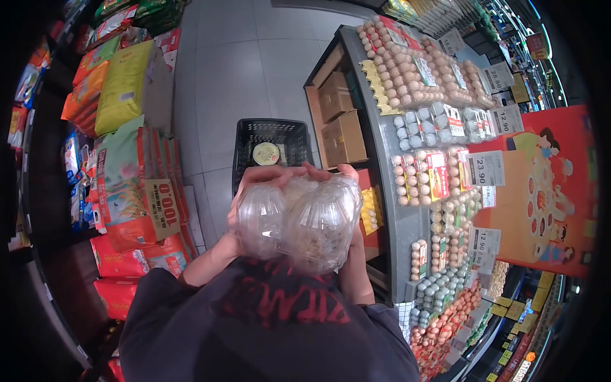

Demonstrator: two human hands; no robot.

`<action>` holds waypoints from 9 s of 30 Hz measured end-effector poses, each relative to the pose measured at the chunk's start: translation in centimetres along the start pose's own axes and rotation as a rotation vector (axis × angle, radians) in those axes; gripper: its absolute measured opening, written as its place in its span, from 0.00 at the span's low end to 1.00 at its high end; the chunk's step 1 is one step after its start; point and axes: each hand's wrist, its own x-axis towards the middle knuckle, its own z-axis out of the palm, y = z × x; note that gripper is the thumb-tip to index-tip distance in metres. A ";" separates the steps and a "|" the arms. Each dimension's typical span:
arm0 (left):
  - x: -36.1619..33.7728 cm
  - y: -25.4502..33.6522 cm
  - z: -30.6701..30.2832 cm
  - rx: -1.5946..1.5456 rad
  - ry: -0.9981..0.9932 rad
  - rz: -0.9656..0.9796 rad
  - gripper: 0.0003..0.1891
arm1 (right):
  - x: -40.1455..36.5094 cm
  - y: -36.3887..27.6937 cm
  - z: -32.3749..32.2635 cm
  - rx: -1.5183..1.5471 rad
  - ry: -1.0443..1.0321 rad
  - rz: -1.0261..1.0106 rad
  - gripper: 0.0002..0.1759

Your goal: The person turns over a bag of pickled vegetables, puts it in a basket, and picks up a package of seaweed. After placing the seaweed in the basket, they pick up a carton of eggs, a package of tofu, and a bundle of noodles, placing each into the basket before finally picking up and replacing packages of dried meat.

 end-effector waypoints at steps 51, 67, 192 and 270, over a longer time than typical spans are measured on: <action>-14.0 -24.9 0.0 0.773 0.219 -1.255 0.26 | 17.1 32.4 -32.1 0.084 0.137 1.126 0.31; -17.1 -26.6 -2.9 1.166 -0.084 -1.152 0.14 | 19.1 72.2 -41.7 -0.494 0.427 1.030 0.36; 163.3 -93.7 -122.5 1.382 -0.081 -0.893 0.25 | 226.6 37.4 39.4 -1.797 -0.904 0.025 0.19; 286.9 -140.7 -209.1 1.272 -0.211 -1.083 0.24 | 377.2 47.5 83.0 -1.828 -0.906 0.023 0.11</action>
